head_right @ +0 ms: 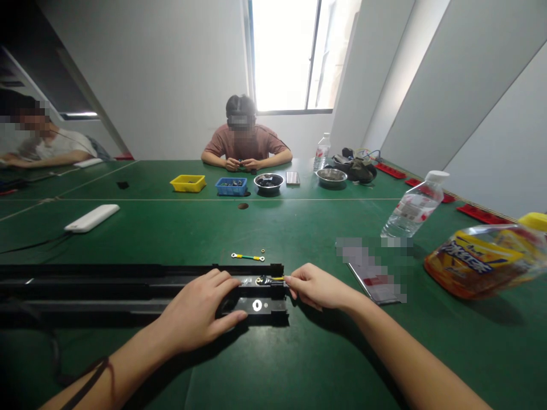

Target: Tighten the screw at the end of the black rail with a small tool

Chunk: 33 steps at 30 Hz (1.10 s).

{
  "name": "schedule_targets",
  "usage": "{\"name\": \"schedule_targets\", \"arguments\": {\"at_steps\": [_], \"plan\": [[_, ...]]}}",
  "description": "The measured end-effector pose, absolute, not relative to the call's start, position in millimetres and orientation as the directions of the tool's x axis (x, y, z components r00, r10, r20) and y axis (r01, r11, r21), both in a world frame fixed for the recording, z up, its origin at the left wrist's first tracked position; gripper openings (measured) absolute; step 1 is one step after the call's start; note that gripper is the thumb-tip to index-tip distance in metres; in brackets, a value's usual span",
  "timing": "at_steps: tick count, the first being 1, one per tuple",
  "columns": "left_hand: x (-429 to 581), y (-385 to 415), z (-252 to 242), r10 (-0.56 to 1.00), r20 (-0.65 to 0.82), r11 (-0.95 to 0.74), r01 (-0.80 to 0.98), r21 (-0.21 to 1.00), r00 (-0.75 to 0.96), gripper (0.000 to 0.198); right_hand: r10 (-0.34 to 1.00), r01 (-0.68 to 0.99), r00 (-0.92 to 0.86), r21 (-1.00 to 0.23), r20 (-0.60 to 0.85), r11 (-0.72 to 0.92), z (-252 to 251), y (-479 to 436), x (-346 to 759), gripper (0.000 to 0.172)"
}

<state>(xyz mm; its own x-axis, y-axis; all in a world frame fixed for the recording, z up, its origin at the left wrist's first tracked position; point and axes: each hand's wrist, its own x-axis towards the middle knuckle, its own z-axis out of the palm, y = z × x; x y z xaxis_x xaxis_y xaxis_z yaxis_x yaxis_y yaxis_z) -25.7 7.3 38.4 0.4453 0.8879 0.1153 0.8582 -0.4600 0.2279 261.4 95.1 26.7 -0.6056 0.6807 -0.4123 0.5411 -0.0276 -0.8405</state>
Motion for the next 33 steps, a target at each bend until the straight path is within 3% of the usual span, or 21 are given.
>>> {"name": "schedule_targets", "arguments": {"at_steps": [14,21,33], "plan": [[-26.6,5.9,37.6,0.886,0.127,-0.463,0.856,0.231,0.446,0.045,0.731,0.548,-0.553,-0.835,-0.400,-0.042,24.4,98.9,268.1,0.054],[-26.9,7.6,37.7,0.886,0.109,-0.463,0.856,0.229,0.450,0.045,0.863,0.440,-0.470,-0.897,-0.188,0.044,22.6,103.7,267.6,0.050],[-26.3,7.4,37.7,0.887,0.110,-0.462,0.857,0.227,0.448,0.045,0.853,0.445,-0.497,-0.891,-0.158,0.094,22.6,105.9,256.1,0.052]]}}
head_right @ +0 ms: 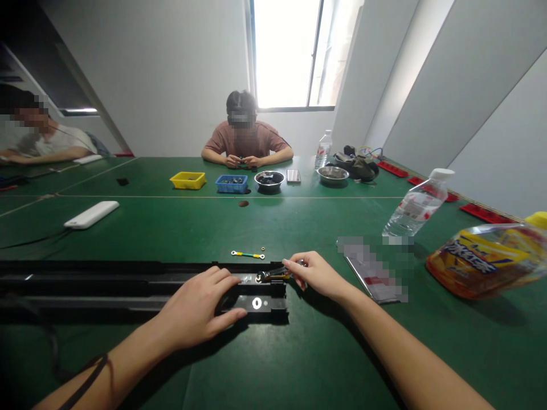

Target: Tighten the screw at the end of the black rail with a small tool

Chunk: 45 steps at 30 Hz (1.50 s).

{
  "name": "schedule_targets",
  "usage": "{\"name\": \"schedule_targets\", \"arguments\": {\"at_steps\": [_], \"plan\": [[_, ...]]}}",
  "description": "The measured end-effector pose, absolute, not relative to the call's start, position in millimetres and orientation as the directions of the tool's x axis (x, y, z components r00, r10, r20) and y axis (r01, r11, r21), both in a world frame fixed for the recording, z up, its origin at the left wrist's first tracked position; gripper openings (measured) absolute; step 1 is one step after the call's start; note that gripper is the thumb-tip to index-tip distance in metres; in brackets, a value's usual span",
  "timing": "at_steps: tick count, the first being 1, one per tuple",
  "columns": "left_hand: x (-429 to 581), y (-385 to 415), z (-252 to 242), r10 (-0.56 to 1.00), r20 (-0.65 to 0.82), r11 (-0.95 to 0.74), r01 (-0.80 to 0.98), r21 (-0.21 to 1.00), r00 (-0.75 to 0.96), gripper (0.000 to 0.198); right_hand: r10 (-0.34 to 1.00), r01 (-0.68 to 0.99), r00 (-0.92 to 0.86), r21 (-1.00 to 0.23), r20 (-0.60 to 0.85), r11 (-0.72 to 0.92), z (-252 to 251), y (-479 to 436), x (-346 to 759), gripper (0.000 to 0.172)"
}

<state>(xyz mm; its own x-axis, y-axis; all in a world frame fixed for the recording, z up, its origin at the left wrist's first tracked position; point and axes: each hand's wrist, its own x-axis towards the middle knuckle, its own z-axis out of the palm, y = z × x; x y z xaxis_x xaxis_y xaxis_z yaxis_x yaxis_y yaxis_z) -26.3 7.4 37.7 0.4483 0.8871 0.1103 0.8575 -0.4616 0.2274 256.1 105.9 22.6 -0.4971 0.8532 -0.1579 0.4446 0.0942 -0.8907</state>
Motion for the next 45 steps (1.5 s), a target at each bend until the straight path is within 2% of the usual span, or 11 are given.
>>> {"name": "schedule_targets", "arguments": {"at_steps": [9,15,22,32,40,45], "plan": [[-26.0,8.1,38.8,0.885,0.117,-0.465,0.853,0.238,0.450,0.045,0.822,0.479,-0.531,-0.873,-0.203,0.094,22.1,106.7,255.1,0.051],[-25.9,8.1,39.0,0.885,0.112,-0.465,0.854,0.233,0.452,0.045,0.741,0.546,-0.596,-0.833,-0.310,0.090,24.6,102.1,258.6,0.045],[-27.1,8.0,38.8,0.886,0.112,-0.464,0.855,0.231,0.451,0.045,0.718,0.594,-0.589,-0.801,-0.369,0.076,27.8,95.8,259.8,0.048],[-27.7,7.3,36.8,0.881,0.124,-0.472,0.850,0.233,0.456,0.045,0.675,0.556,-0.610,-0.831,-0.415,-0.008,28.2,96.8,264.3,0.055],[-28.0,7.5,37.8,0.884,0.115,-0.467,0.851,0.239,0.453,0.046,0.745,0.565,-0.541,-0.825,-0.390,-0.021,28.2,99.1,267.6,0.048],[-28.5,7.1,37.8,0.880,0.138,-0.476,0.846,0.242,0.455,0.045,0.822,0.504,-0.518,-0.861,-0.238,0.068,27.2,99.8,265.5,0.050]]}}
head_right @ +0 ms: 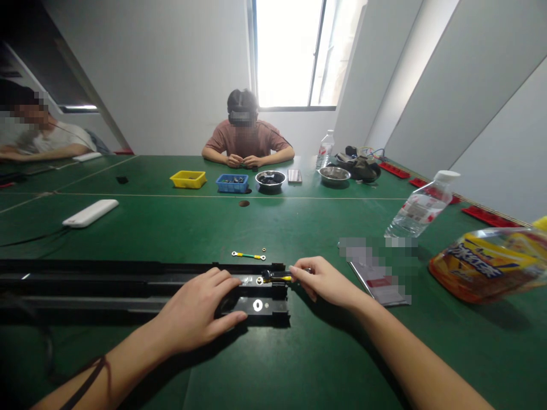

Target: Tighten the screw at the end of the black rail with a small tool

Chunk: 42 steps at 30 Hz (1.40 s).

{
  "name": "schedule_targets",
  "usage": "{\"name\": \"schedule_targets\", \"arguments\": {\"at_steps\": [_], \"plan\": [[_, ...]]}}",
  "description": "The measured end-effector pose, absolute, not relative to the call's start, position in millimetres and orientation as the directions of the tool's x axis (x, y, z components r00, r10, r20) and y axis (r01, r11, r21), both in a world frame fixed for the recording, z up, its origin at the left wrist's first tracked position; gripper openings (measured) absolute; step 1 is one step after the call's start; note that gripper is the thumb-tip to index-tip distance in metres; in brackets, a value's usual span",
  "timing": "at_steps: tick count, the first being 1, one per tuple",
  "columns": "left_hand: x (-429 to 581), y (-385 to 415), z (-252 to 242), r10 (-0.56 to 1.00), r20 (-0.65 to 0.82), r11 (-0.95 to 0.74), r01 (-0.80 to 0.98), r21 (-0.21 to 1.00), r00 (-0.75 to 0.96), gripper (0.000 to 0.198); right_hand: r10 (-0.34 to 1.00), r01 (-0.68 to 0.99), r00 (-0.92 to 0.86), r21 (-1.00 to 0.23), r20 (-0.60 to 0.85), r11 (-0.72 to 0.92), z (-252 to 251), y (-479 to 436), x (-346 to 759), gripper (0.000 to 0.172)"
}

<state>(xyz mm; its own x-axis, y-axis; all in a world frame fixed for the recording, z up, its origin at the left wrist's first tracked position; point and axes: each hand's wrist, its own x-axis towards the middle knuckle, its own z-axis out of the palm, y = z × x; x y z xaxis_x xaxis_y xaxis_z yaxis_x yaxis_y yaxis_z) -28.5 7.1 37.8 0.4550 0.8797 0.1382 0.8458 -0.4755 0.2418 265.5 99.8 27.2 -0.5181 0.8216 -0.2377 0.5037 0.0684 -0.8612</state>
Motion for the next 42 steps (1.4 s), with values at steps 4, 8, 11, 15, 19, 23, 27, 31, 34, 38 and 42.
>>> {"name": "schedule_targets", "arguments": {"at_steps": [4,8,11,15,19,23,27,31,34,38,42], "plan": [[-29.2,6.9,37.4,0.880,0.135,-0.475,0.846,0.242,0.455,0.044,0.859,0.469,-0.490,-0.875,-0.147,0.118,25.5,101.6,261.5,0.055],[-29.7,6.7,37.4,0.882,0.133,-0.471,0.848,0.242,0.452,0.045,0.858,0.478,-0.493,-0.868,-0.142,0.132,21.9,104.2,258.1,0.056],[-30.0,6.7,37.3,0.883,0.128,-0.469,0.850,0.242,0.451,0.045,0.862,0.487,-0.487,-0.863,-0.142,0.133,18.7,106.1,256.8,0.056],[-30.2,7.2,36.5,0.881,0.125,-0.474,0.847,0.240,0.457,0.045,0.848,0.495,-0.506,-0.858,-0.156,0.137,15.7,108.3,257.8,0.054],[-30.0,7.8,36.6,0.880,0.122,-0.474,0.847,0.238,0.458,0.045,0.839,0.488,-0.520,-0.862,-0.160,0.138,15.0,109.1,259.4,0.054],[-29.5,7.8,37.5,0.882,0.112,-0.471,0.849,0.238,0.458,0.045,0.841,0.490,-0.516,-0.861,-0.161,0.136,15.4,108.9,258.2,0.055],[-29.7,7.1,37.9,0.883,0.105,-0.469,0.850,0.241,0.458,0.046,0.837,0.497,-0.516,-0.860,-0.184,0.117,15.7,108.3,256.5,0.053],[-30.4,6.8,37.7,0.883,0.107,-0.470,0.850,0.239,0.458,0.047,0.812,0.528,-0.532,-0.844,-0.240,0.096,19.7,104.3,257.1,0.051],[-30.6,7.2,37.4,0.881,0.107,-0.472,0.847,0.243,0.460,0.047,0.789,0.578,-0.546,-0.809,-0.282,0.111,24.8,98.6,257.4,0.049],[-30.6,7.5,36.8,0.881,0.109,-0.472,0.846,0.247,0.460,0.047,0.760,0.587,-0.574,-0.800,-0.304,0.123,27.5,92.8,257.0,0.047],[-30.5,7.2,36.4,0.882,0.107,-0.471,0.846,0.250,0.460,0.047,0.753,0.588,-0.582,-0.798,-0.306,0.130,26.4,92.8,259.3,0.048]]}}
